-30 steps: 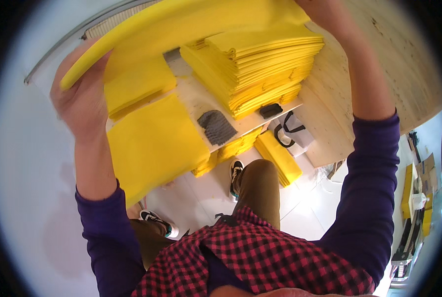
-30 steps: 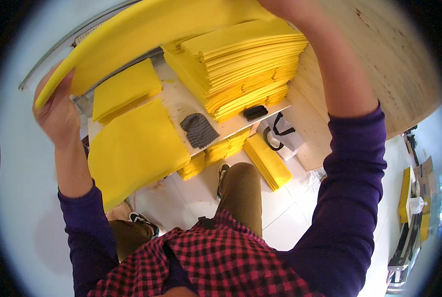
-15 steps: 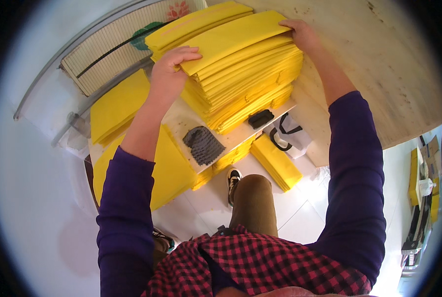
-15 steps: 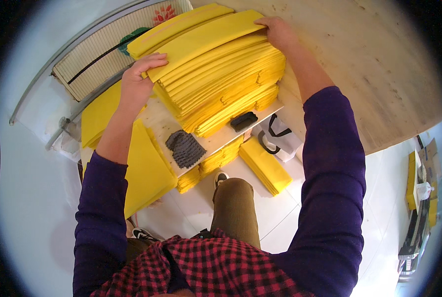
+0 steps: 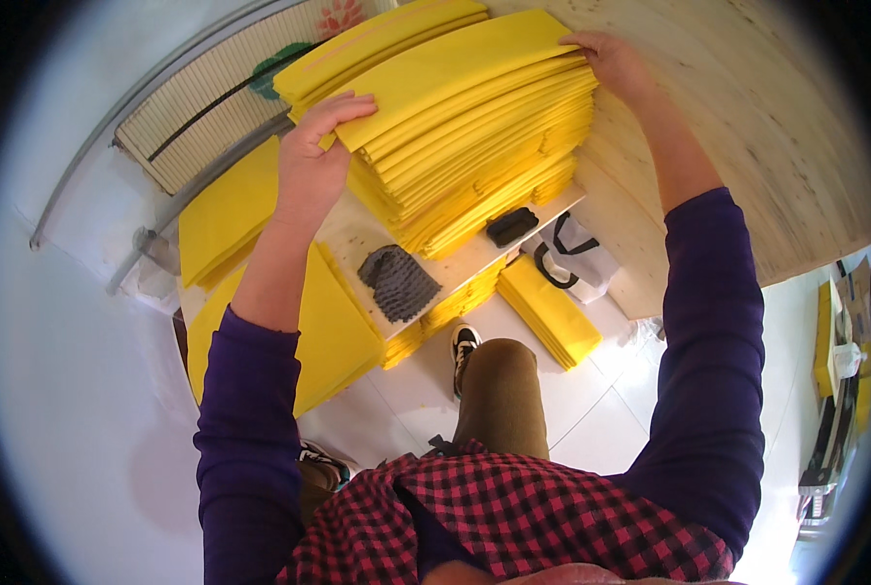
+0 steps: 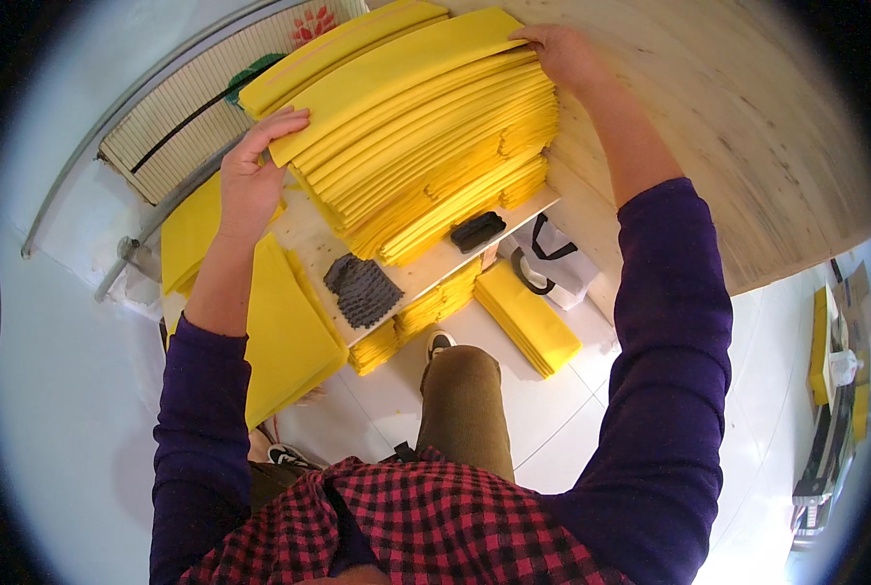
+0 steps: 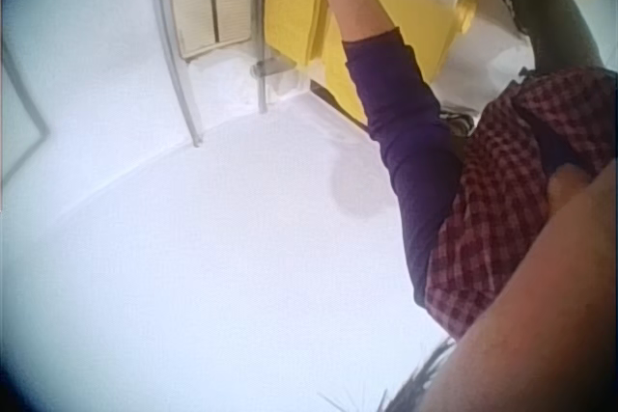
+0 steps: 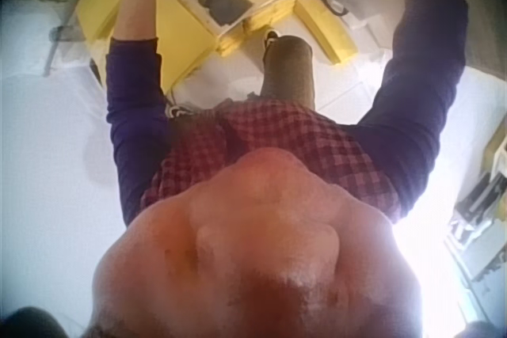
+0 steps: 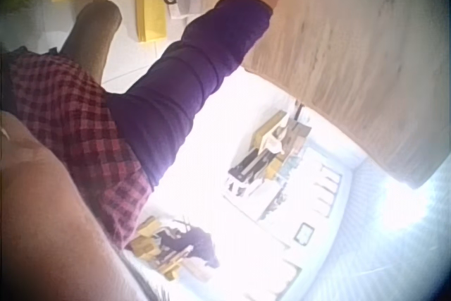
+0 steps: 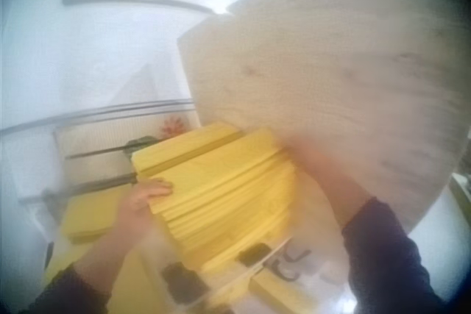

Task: The person folds multiple yellow foam sheets in half by hand and stacks them on a table. The person repeatedly picks up sheets, folds them, and places them into a growing pile.

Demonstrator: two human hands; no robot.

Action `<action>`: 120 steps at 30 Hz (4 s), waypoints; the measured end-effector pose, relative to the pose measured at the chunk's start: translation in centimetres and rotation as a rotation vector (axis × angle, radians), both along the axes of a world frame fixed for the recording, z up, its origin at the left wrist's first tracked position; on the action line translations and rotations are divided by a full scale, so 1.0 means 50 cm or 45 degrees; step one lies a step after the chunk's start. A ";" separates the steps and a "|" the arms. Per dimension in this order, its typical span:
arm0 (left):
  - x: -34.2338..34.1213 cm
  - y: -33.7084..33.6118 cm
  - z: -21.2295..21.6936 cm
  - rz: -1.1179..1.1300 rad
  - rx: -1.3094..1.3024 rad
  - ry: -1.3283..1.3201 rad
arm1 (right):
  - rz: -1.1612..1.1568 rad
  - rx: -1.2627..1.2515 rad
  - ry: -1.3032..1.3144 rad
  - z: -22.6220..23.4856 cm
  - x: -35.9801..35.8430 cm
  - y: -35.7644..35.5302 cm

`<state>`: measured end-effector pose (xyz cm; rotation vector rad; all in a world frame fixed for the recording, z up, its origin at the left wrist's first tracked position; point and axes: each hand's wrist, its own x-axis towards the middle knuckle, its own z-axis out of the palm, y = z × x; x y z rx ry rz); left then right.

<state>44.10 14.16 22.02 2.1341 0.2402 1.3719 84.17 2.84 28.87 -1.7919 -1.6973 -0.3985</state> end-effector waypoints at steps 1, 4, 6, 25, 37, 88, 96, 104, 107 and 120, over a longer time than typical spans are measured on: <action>0.001 -0.001 -0.001 0.002 0.016 0.011 | -0.008 -0.036 -0.026 0.000 0.000 -0.002; -0.003 -0.015 -0.006 -0.064 -0.027 -0.023 | 0.051 0.068 -0.134 -0.008 -0.006 -0.014; -0.006 -0.031 -0.008 -0.209 -0.182 -0.136 | 0.066 0.171 0.002 -0.011 -0.013 -0.025; 0.077 -0.109 -0.005 -0.437 -0.870 -0.631 | 0.034 0.633 0.876 -0.205 -0.272 -0.045; 0.071 -0.114 -0.006 -0.310 -0.897 -0.631 | 0.000 0.743 1.391 -0.195 -0.309 -0.073; -0.166 -0.215 -0.202 -0.293 -1.354 -0.302 | 0.514 -0.178 2.274 -0.254 -0.528 -0.069; -0.148 -0.203 -0.169 -0.426 -1.420 -0.317 | 0.558 -0.206 2.264 -0.216 -0.524 -0.071; -0.092 -0.191 -0.107 -0.741 -1.745 -0.543 | 0.635 -0.230 2.358 -0.218 -0.516 -0.072; -0.077 -0.194 -0.101 -0.760 -1.748 -0.549 | 0.629 -0.234 2.358 -0.227 -0.520 -0.075; -0.081 -0.181 -0.091 -0.725 -1.660 -0.435 | 0.668 -0.149 2.434 -0.250 -0.542 -0.097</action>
